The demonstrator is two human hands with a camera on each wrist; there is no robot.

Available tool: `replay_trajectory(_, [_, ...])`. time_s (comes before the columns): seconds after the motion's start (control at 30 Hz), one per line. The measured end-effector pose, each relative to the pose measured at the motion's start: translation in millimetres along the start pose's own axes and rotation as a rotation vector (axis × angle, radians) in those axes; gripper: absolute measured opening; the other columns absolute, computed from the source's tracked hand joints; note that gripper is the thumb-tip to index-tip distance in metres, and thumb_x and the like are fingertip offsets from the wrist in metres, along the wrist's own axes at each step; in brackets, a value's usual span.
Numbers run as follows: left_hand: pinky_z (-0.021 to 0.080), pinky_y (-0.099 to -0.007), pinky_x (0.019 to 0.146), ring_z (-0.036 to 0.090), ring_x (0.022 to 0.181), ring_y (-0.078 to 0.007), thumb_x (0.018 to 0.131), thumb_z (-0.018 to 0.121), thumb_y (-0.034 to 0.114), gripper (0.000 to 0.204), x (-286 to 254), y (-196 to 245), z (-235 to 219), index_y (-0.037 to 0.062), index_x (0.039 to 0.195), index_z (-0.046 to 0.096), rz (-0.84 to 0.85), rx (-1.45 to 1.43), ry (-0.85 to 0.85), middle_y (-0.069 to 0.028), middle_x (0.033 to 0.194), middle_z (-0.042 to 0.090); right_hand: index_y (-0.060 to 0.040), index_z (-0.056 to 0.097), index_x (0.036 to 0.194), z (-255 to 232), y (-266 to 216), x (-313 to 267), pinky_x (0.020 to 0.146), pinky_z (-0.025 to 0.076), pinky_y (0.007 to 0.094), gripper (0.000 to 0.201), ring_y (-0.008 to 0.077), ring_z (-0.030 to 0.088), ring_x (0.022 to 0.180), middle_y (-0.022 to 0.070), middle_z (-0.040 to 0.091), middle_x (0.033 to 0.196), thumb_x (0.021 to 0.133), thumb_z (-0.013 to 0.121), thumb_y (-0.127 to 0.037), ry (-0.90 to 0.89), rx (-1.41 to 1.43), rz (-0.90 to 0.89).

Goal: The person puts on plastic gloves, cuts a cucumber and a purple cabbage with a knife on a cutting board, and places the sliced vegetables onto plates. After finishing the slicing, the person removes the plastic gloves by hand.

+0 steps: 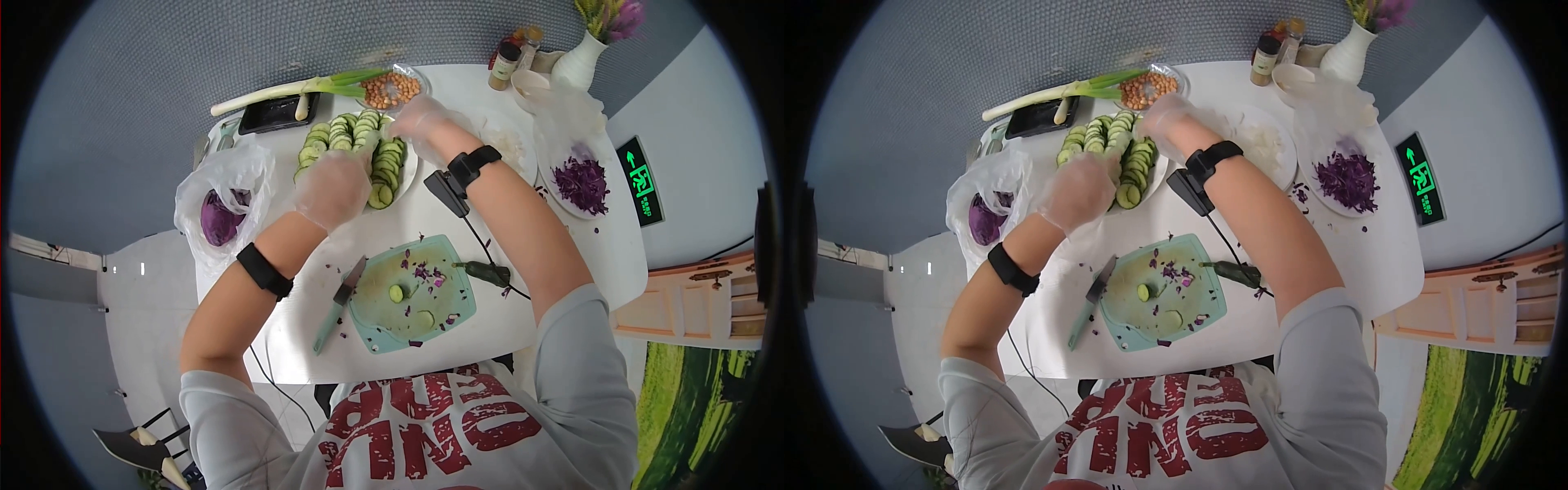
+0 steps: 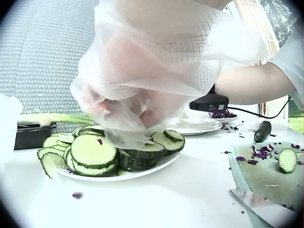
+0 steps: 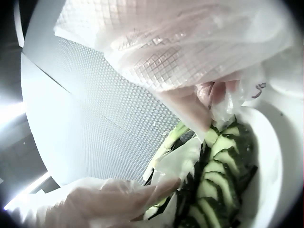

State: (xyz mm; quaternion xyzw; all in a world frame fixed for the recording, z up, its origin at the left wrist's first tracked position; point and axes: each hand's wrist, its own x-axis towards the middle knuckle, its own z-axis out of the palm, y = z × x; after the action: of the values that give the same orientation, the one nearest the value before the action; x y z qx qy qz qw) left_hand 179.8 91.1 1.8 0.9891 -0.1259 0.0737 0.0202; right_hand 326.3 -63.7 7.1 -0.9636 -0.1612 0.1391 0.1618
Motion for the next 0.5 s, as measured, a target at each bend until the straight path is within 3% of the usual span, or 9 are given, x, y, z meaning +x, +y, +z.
replay_trajectory(0.13, [0.054,-0.0444,0.061,0.066,0.072,-0.0361,0.100,0.041,0.022,0.033,-1,-1,6,0.0016,0.091,0.065,-0.047,-0.023,0.020,-0.0192,0.078,0.065,-0.0009,0.073,0.092,13,-1,11,0.081,0.054,0.0354,0.048,0.0284,0.069,0.087,0.0172,0.072,0.094,0.067,0.078,-0.043,0.022,-0.178,0.019])
replay_trajectory(0.23, [0.054,-0.0445,0.059,0.066,0.069,-0.0352,0.100,0.041,0.021,0.029,-4,3,-3,0.0032,0.100,0.065,0.006,-0.010,0.053,-0.0187,0.078,0.065,-0.0012,0.074,0.091,12,-1,9,0.080,0.054,0.0364,0.051,0.0296,0.070,0.086,0.0184,0.072,0.093,0.066,0.079,-0.045,0.067,-0.058,0.071])
replay_trajectory(0.3, [0.054,-0.0436,0.058,0.066,0.069,-0.0335,0.099,0.042,0.019,0.028,-3,4,-5,0.0048,0.114,0.062,0.012,0.004,0.040,-0.0180,0.078,0.064,-0.0028,0.072,0.103,9,-4,3,0.085,0.055,0.0388,0.042,0.0321,0.069,0.098,0.0196,0.071,0.105,0.074,0.077,-0.033,-0.003,0.044,0.135])
replay_trajectory(0.33, [0.054,-0.0436,0.058,0.066,0.069,-0.0335,0.099,0.042,0.019,0.028,-3,4,-4,0.0048,0.114,0.062,0.011,0.011,0.048,-0.0180,0.078,0.064,-0.0017,0.071,0.103,6,-6,-6,0.084,0.055,0.0389,0.044,0.0330,0.069,0.098,0.0203,0.070,0.105,0.073,0.078,-0.033,0.021,0.154,0.165])
replay_trajectory(0.43, [0.053,-0.0422,0.057,0.065,0.068,-0.0325,0.098,0.044,0.017,0.031,-3,10,-12,0.0064,0.124,0.057,0.009,0.003,0.058,-0.0165,0.078,0.065,-0.0007,0.071,0.102,6,-6,-3,0.084,0.055,0.0391,0.046,0.0328,0.069,0.098,0.0208,0.070,0.104,0.072,0.079,-0.034,-0.016,0.091,0.123])
replay_trajectory(0.5, [0.054,-0.0468,0.070,0.067,0.084,-0.0355,0.097,0.041,0.019,0.028,-3,17,-23,0.0074,0.113,0.061,-0.139,-0.038,-0.138,-0.0187,0.090,0.066,-0.0002,0.072,0.101,11,0,3,0.083,0.055,0.0385,0.046,0.0322,0.069,0.097,0.0212,0.070,0.103,0.071,0.079,-0.034,0.003,0.086,0.089])
